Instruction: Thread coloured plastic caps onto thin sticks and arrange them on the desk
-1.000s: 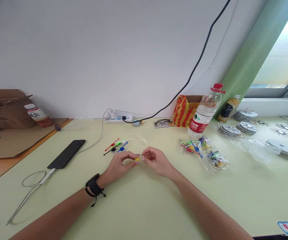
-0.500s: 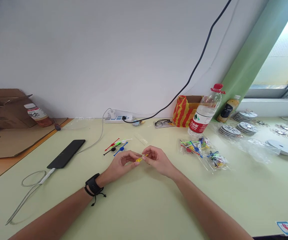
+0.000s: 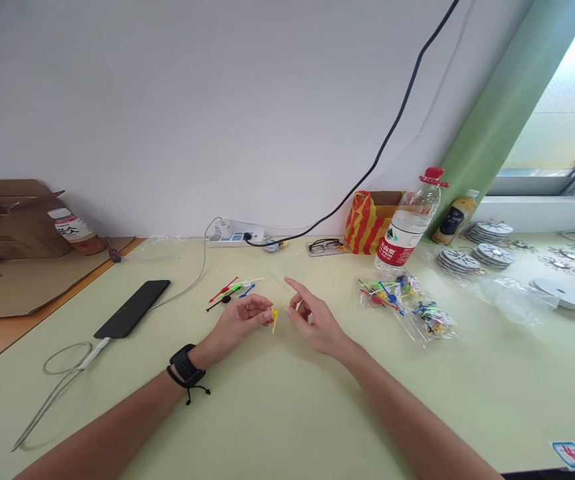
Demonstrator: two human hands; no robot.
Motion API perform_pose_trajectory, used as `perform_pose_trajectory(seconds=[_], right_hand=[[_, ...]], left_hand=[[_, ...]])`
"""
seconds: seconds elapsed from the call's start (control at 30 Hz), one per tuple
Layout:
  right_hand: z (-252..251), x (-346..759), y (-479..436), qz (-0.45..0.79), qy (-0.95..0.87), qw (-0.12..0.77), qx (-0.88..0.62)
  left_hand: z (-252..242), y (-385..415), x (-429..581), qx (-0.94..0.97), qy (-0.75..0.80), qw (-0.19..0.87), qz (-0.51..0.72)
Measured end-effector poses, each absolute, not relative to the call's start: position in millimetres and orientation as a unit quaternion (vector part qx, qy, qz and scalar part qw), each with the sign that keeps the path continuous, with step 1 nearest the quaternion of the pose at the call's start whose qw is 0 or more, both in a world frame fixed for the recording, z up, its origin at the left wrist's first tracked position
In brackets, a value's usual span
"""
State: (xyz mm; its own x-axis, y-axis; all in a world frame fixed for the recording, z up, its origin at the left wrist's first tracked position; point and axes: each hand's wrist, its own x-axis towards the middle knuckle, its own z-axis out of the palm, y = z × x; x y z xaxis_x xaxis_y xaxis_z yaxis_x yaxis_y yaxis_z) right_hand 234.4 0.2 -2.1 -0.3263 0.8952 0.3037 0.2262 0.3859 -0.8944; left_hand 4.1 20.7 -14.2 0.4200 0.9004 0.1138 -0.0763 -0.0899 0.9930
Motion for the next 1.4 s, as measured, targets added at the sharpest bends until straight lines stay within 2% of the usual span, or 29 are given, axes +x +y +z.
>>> perform_pose_trajectory(seconds=[0.23, 0.3, 0.43, 0.77, 0.87, 1.0, 1.1, 1.4], right_hand=[[3.8, 234.4, -0.3, 0.497, -0.684, 0.362, -0.394], [3.6, 236.8, 3.4, 0.509, -0.67, 0.371, -0.393], [-0.8, 240.0, 9.8, 0.498, -0.644, 0.4, -0.421], [-5.9, 236.9, 9.2, 0.476, -0.65, 0.371, -0.462], [-8.0, 237.3, 9.7, 0.43, -0.678, 0.369, -0.467], [-17.9, 239.6, 12.1, 0.259, -0.768, 0.365, -0.458], [-26.7, 241.3, 14.4, 0.175, -0.817, 0.325, -0.444], [-30.4, 238.9, 18.7, 0.119, -0.842, 0.196, -0.489]], left_hand=[[-9.0, 18.0, 4.8, 0.599, 0.35, 0.581, 0.425], [-6.8, 17.5, 5.7, 0.592, 0.356, 0.576, 0.437], [-4.0, 17.1, 6.6, 0.582, 0.366, 0.564, 0.457], [-1.2, 17.9, 4.0, 0.529, 0.386, 0.594, 0.467], [0.3, 19.4, 3.7, 0.499, 0.386, 0.613, 0.476], [-1.1, 22.2, 2.9, 0.469, 0.374, 0.627, 0.498], [-2.1, 23.5, 2.0, 0.45, 0.365, 0.635, 0.511], [5.8, 23.7, 3.1, 0.39, 0.383, 0.654, 0.522]])
